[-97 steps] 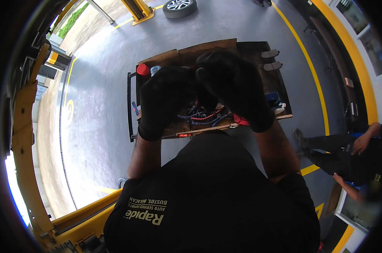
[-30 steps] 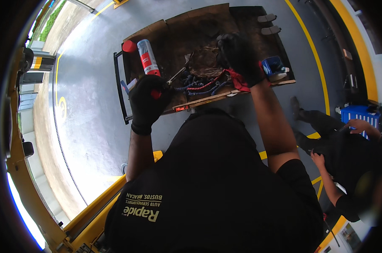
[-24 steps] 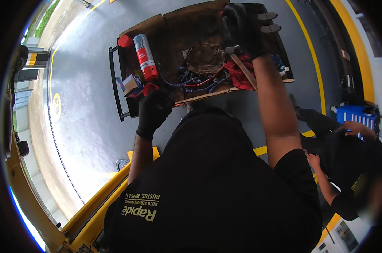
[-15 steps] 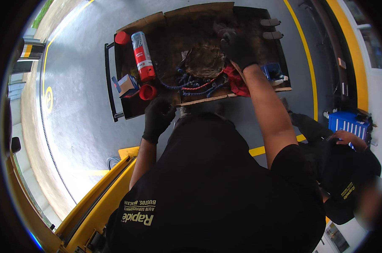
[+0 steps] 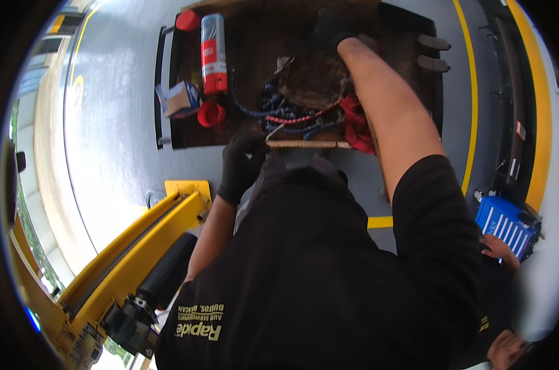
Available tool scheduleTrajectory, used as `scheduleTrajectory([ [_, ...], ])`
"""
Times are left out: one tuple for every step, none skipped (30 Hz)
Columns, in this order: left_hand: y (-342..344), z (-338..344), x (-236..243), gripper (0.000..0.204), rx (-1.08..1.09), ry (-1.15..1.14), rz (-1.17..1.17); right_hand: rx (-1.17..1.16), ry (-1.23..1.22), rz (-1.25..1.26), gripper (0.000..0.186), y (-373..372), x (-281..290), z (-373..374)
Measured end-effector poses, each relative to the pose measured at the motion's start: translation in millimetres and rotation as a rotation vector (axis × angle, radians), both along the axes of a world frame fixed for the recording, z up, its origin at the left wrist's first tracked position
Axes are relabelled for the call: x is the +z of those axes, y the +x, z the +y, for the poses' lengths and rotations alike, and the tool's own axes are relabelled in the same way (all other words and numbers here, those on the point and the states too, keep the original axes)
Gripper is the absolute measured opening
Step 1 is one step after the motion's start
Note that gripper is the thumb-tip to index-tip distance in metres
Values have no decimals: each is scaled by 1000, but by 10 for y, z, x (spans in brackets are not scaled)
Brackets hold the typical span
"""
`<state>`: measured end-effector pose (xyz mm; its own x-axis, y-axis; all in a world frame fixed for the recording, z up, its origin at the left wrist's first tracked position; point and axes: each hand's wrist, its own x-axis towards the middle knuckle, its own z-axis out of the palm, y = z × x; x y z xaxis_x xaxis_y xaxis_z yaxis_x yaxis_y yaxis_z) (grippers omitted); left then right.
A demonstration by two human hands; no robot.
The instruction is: The person works on a small mechanical component on a workbench in an auto repair shop. They use a hammer and a small metal tool to adjust and clean the part, then spray it with a lubricant. The task involves repeated handling and minor adjustments of the component.
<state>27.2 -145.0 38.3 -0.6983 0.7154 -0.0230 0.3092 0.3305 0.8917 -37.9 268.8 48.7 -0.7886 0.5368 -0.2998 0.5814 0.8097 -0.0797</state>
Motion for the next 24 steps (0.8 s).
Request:
scheduleTrajectory([
  [87, -14, -10, 25, 29, -34, -39, -2, -112, -186, 85, 34, 209, -105],
  [120, 31, -22, 25, 51, -51, -67, 9, -53, -31, 82, 80, -17, 6],
  [153, 47, -47, 25, 66, -52, -72, 15, 3, 126, 80, 161, -416, 219],
  [211, 9, -100, 25, 92, -62, -75, 31, 45, 286, 78, 170, -480, 142],
  [269, -27, -147, 25, 119, -74, -78, 2, 71, 243, 79, 134, -499, 134],
  [315, -48, -200, 25, 151, -79, -63, -27, 98, 201, 80, 94, -483, 183],
  [376, -82, -249, 25, 184, -91, -51, -54, 119, 155, 81, 81, -448, 98],
  [396, -80, -289, 25, 198, -95, -38, -10, 215, 118, 79, 54, -608, 180],
  [422, -78, -325, 25, 209, -79, -38, 34, 310, 80, 76, -19, -804, 341],
  [440, -75, -363, 25, 227, -64, -36, 87, 403, 46, 74, -88, -972, 398],
  [481, -104, -398, 25, 260, -50, -34, 25, 206, 44, 70, -126, -880, 312],
  [481, -122, -416, 25, 257, -58, -6, -54, 17, 37, 66, -88, -521, 268],
  [493, -116, -416, 25, 263, -62, 20, -122, -170, 25, 63, -67, -231, 226],
  [498, -107, -425, 25, 262, -65, 44, -1, -177, 63, 58, -23, -91, 211],
  [520, -104, -442, 25, 288, -43, 33, 121, -186, 101, 53, 21, 10, 203],
  [531, -85, -468, 25, 309, -17, 21, 238, -192, 139, 49, 54, 36, 212],
  [539, -71, -492, 26, 328, 9, 10, 305, -24, 349, 45, 102, -80, 224],
  [573, -47, -475, 26, 353, 8, 24, 385, 138, 556, 42, 129, -252, 185],
  [597, -25, -454, 26, 376, 7, 38, 460, 300, 765, 38, 122, -394, 176],
  [615, -17, -429, 27, 401, 7, 53, 536, 222, 832, 34, 114, -296, 71],
  [631, -17, -421, 27, 409, -10, 78, 618, 141, 900, 30, 147, -48, -126],
  [611, -7, -428, 28, 396, -16, 91, 685, 74, 951, 26, 263, 175, -306],
  [608, -9, -449, 29, 388, -36, 119, 486, -369, 875, 21, 433, 220, -522],
  [589, -3, -473, 29, 373, -33, 137, 261, -778, 759, 16, 594, 186, -674],
])
